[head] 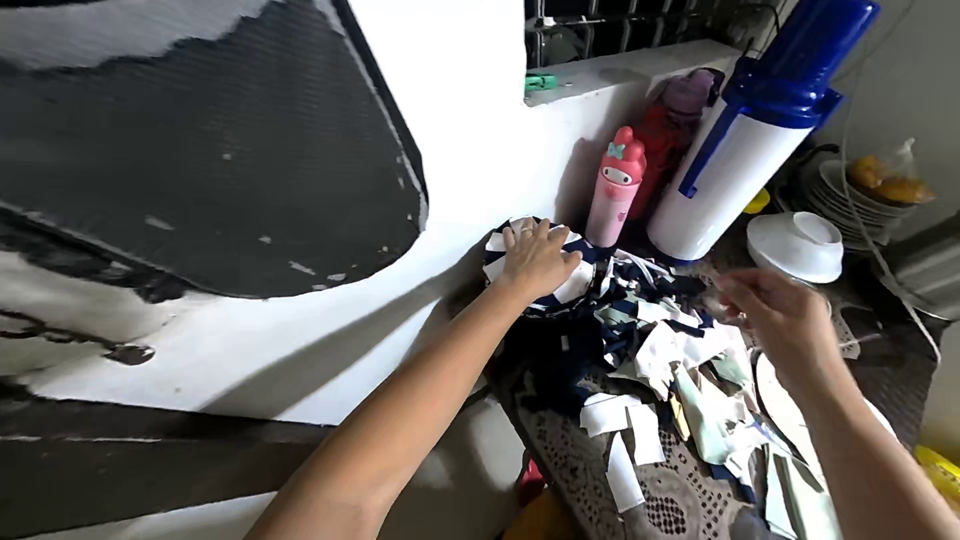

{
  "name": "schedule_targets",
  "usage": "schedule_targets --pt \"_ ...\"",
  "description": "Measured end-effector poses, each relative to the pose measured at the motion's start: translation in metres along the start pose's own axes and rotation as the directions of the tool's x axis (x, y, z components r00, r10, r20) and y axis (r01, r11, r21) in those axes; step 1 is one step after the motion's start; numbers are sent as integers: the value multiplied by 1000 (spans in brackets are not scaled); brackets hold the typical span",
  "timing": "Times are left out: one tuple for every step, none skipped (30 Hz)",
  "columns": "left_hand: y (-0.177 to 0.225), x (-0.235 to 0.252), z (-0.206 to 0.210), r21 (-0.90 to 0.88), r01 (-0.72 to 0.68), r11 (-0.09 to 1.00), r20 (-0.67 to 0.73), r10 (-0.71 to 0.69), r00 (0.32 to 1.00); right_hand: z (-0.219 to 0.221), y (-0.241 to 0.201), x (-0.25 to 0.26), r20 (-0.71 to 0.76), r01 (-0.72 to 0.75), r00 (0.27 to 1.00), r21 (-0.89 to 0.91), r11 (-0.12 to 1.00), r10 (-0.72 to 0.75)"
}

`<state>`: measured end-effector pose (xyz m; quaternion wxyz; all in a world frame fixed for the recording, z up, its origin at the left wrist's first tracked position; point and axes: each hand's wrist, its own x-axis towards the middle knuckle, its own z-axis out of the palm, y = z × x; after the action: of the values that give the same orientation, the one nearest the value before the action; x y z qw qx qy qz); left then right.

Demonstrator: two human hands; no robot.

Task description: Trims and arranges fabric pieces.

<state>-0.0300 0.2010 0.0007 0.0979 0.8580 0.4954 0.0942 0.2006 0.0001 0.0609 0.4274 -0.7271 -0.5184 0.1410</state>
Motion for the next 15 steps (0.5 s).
schedule_targets --pt "0 -3 5 14 4 1000 -17 -4 1000 -11 6 -8 -36 4 999 -1 1000 -4" --pt "1 -6 8 18 2 1000 -40 -1 999 -21 11 -15 -71 1 998 6 1000 -1" --pt "0 -7 10 13 -6 1000 -61 6 998 -29 16 -22 -101 -5 995 22 1000 7" --pt "-2 -8 12 4 -10 1000 -75 10 997 -37 21 -29 -127 -14 992 43 999 19" --pt "-5 -6 15 2 -13 1000 -81 13 997 -44 26 -35 -154 -27 987 66 997 37" --pt "-8 -2 16 -6 -19 1000 -72 18 997 -52 31 -42 -180 -46 982 85 995 60" --pt "-10 2 16 -19 -24 1000 -48 23 999 -61 36 -50 -210 -60 975 102 993 80" --pt "-11 5 15 -39 -29 999 -24 28 999 -70 42 -56 -243 -62 966 111 992 88" --pt "-11 9 14 -56 -30 998 -5 29 1000 -79 50 -61 -278 -61 956 105 993 89" --pt "-12 11 13 -63 -31 998 9 31 999 -87 58 -66 -308 -69 947 80 994 91" --pt "-13 12 13 -61 -29 998 12 30 999 -95 67 -71 -327 -92 940 21 996 94" --pt "-13 13 13 -53 -28 998 12 29 1000 -102 77 -77 -325 -134 940 -66 989 105" --pt "-14 14 14 -44 -30 999 10 30 999 -108 86 -83 -290 -192 947 -168 967 138" --pt "-14 13 13 -38 -33 999 6 33 999 -113 96 -89 -222 -247 956 -266 932 190" --pt "-14 12 12 -22 -35 999 1 35 999 -117 104 -95 -139 -295 955 -370 881 262"
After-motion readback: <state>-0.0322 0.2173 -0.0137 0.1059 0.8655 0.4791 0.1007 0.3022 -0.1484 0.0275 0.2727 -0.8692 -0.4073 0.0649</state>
